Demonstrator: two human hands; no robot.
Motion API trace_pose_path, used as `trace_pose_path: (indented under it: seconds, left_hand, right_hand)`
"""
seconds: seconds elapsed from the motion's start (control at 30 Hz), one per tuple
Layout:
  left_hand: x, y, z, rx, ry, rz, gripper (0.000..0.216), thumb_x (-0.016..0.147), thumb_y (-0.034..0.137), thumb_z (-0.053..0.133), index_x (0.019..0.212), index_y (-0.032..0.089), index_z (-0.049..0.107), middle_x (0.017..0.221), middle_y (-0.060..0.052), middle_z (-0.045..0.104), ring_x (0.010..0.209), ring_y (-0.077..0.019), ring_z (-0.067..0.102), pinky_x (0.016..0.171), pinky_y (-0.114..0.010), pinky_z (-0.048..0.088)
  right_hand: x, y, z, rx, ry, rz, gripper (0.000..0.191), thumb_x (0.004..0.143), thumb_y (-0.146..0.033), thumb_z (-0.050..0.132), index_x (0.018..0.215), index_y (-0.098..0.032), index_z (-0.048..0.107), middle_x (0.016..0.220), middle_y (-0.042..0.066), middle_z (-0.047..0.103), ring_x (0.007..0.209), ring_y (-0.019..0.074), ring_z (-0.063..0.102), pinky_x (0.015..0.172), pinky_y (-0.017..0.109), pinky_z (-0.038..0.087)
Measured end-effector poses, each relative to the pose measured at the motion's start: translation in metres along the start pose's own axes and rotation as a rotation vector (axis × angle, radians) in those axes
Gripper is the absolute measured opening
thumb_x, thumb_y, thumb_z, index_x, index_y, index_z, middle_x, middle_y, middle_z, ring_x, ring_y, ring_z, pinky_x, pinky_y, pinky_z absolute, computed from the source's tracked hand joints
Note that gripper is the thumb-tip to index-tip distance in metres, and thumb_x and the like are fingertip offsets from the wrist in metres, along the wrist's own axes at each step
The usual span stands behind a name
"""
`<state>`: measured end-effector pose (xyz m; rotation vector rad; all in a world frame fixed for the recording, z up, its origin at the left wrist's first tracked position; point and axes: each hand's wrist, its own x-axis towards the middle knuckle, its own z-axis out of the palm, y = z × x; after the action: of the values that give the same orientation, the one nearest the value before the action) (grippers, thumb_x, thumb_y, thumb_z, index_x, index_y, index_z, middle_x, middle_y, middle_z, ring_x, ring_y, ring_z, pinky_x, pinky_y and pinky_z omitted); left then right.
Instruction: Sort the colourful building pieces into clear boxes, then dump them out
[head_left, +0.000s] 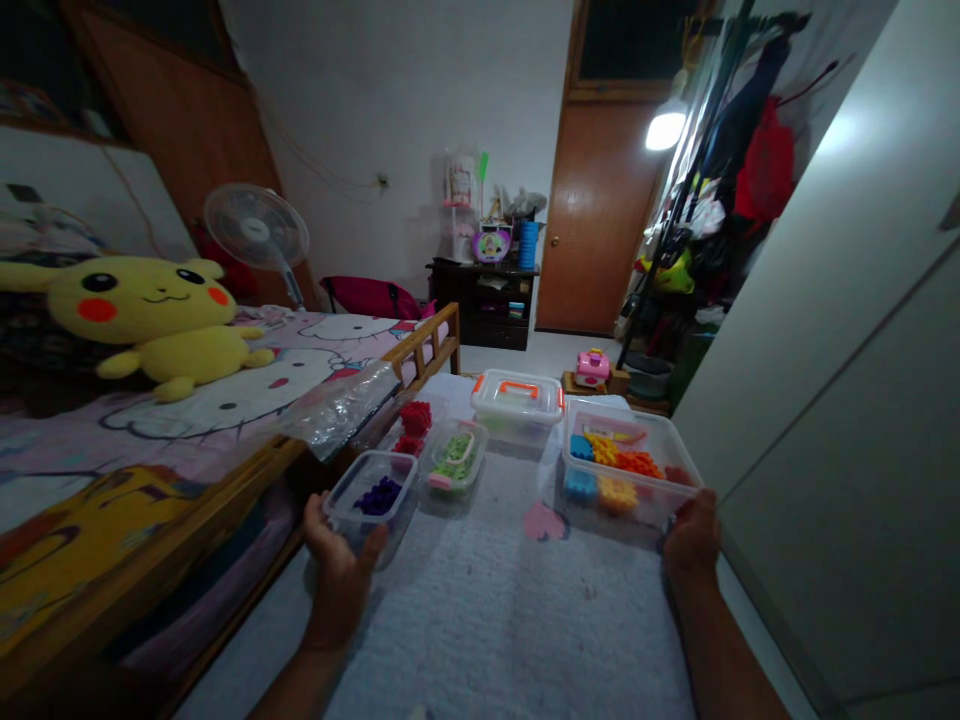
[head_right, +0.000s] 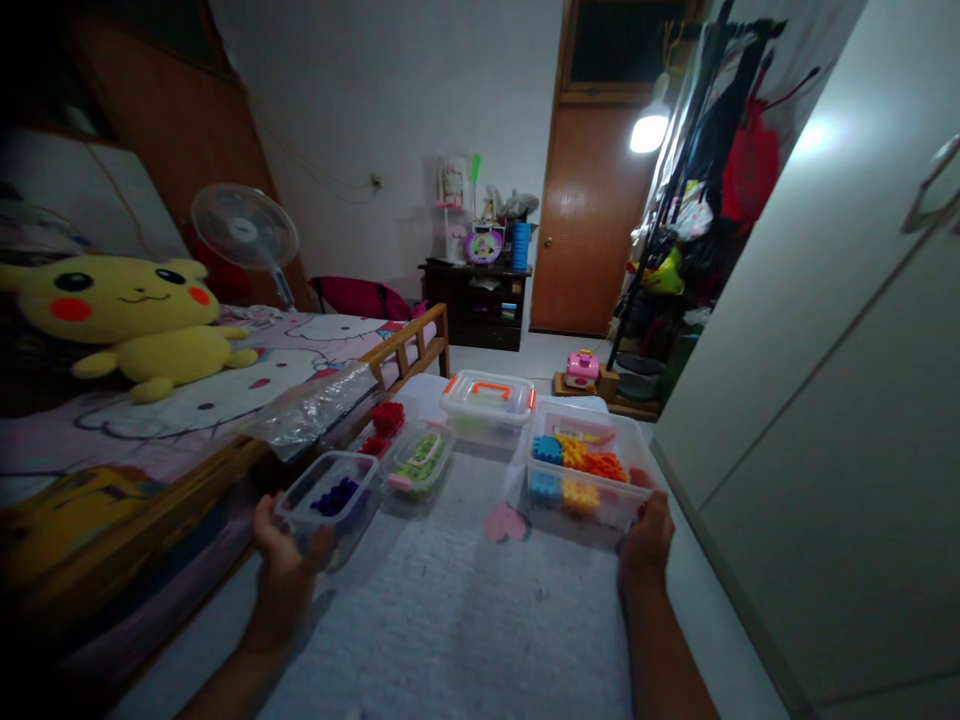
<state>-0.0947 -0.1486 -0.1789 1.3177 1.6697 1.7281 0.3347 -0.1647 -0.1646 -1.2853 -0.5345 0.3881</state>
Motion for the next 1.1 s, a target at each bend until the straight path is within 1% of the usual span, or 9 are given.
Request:
trace_pose_path:
  seconds: [0.07,0.13,0.3,0.37,0.57,0.73,0.9,1.03,1.1]
  left_hand:
    - [-0.002,0.003,-0.002,-0.011,-0.058,0.029,0.102,0.076,0.064,0.061,0.151,0.018,0.008,0.158,-0.019,0.015,0.145,-0.033,0.021,0.119,-0.048,0.017]
    - [-0.003,0.005,-0.003,-0.015,-0.065,0.053,0.097,0.081,0.063,0.057,0.151,0.017,0.007,0.158,-0.02,0.012,0.146,-0.0321,0.016,0.119,-0.048,0.013]
    - [-0.004,0.007,-0.004,0.027,-0.037,0.106,0.092,0.083,0.062,0.055,0.15,0.015,0.012,0.156,-0.019,0.015,0.145,-0.0319,0.017,0.12,-0.047,0.012]
    - [-0.004,0.006,-0.004,0.044,-0.026,0.122,0.09,0.083,0.061,0.055,0.149,0.015,0.014,0.155,-0.019,0.016,0.145,-0.032,0.018,0.12,-0.046,0.012]
    - [-0.002,0.004,-0.004,0.076,0.007,0.131,0.09,0.082,0.061,0.056,0.148,0.014,0.017,0.151,-0.019,0.019,0.141,-0.0352,0.022,0.117,-0.051,0.016]
    - [-0.003,0.008,-0.004,0.085,0.006,0.118,0.089,0.082,0.061,0.055,0.148,0.014,0.018,0.149,-0.019,0.021,0.139,-0.0364,0.023,0.117,-0.053,0.016]
    - [-0.002,0.006,-0.004,0.087,0.007,0.128,0.089,0.082,0.059,0.056,0.148,0.014,0.017,0.149,-0.019,0.021,0.139,-0.0364,0.025,0.116,-0.054,0.018]
    - [-0.003,0.007,-0.004,0.109,0.011,0.143,0.089,0.082,0.058,0.057,0.148,0.012,0.017,0.148,-0.02,0.022,0.138,-0.0367,0.026,0.116,-0.055,0.02]
    - [-0.004,0.008,-0.006,0.132,0.029,0.174,0.087,0.083,0.055,0.057,0.148,0.013,0.018,0.148,-0.019,0.022,0.139,-0.0358,0.025,0.116,-0.054,0.019]
  right_hand:
    - [0.0,0.0,0.001,-0.007,-0.008,-0.021,0.076,0.082,-0.071,0.038,0.115,-0.008,0.064,0.098,0.01,0.069,0.091,0.0236,0.063,0.079,0.036,0.05]
    - [0.0,0.0,0.002,-0.024,-0.008,-0.039,0.075,0.083,-0.07,0.038,0.117,-0.008,0.063,0.1,0.01,0.068,0.091,0.0235,0.063,0.081,0.037,0.05]
    - [-0.002,0.001,0.004,-0.027,0.004,-0.043,0.073,0.084,-0.067,0.038,0.121,-0.008,0.061,0.107,0.011,0.066,0.095,0.023,0.062,0.084,0.036,0.049]
    - [-0.002,0.001,0.003,-0.031,0.009,-0.031,0.073,0.085,-0.067,0.036,0.121,-0.009,0.061,0.107,0.011,0.067,0.095,0.0228,0.062,0.083,0.036,0.049]
    - [0.003,0.01,-0.001,0.016,0.057,0.011,0.071,0.084,-0.071,0.032,0.112,-0.014,0.066,0.094,0.006,0.069,0.086,0.0201,0.064,0.074,0.033,0.051]
    - [0.007,0.015,-0.003,0.06,0.043,-0.004,0.064,0.085,-0.068,0.035,0.107,-0.017,0.066,0.089,0.005,0.069,0.084,0.02,0.065,0.072,0.032,0.052]
    - [0.004,0.008,-0.001,0.063,0.009,-0.022,0.061,0.085,-0.065,0.039,0.112,-0.016,0.064,0.1,0.005,0.068,0.089,0.0204,0.064,0.079,0.035,0.05]
    - [-0.002,-0.002,0.004,-0.007,-0.021,-0.075,0.058,0.082,-0.061,0.048,0.115,-0.016,0.062,0.113,0.008,0.065,0.1,0.0232,0.062,0.087,0.038,0.048]
    - [-0.005,-0.008,0.006,-0.049,-0.013,-0.064,0.057,0.082,-0.06,0.049,0.117,-0.016,0.062,0.115,0.008,0.064,0.103,0.0241,0.06,0.089,0.039,0.047]
